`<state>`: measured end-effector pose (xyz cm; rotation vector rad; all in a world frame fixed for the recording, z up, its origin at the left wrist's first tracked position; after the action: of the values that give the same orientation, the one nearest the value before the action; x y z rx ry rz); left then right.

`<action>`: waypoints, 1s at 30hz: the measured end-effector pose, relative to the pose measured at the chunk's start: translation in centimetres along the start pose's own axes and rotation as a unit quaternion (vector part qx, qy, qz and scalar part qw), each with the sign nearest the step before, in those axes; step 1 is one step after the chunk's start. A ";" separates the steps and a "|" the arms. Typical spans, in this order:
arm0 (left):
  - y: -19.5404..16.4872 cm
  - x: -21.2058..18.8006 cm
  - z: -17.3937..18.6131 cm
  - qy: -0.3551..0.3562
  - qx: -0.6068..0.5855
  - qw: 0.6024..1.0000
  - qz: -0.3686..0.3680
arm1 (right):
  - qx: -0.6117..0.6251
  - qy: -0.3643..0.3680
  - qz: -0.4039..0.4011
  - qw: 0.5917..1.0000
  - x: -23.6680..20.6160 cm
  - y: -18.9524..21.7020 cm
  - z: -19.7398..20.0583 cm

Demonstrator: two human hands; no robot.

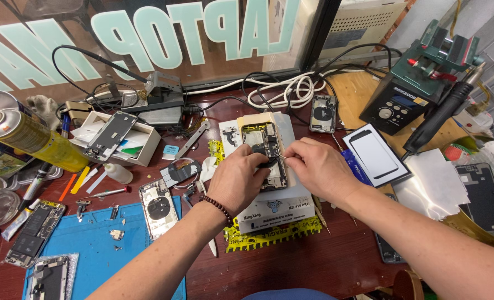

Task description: The person works at a cluttered electronics repair bench on a disassembled smartphone. They lift the phone frame, use tweezers to pick at and remove small internal components, reposition the chassis on a box, and continue prying and adjusting parts inside the phone body by hand and with tweezers.

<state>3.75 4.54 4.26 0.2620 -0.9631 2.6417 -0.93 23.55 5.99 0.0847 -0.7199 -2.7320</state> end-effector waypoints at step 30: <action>3.1 0.1 -0.9 -0.084 -0.366 0.865 0.332 | -0.038 -0.005 -0.016 0.999 -0.5 3.2 -0.2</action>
<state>2.51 2.90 1.83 -0.0450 -2.3692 2.5392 0.47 20.98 7.42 0.0644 -0.6207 -2.7885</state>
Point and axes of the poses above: each hand's wrist, its own x-axis towards the middle knuckle, its own z-axis out of the back of the hand, y = z × x, the point moved 1 cm from there along x, towards the middle knuckle, and after that the axes turned 9 degrees about -z, right-handed, at the moved point
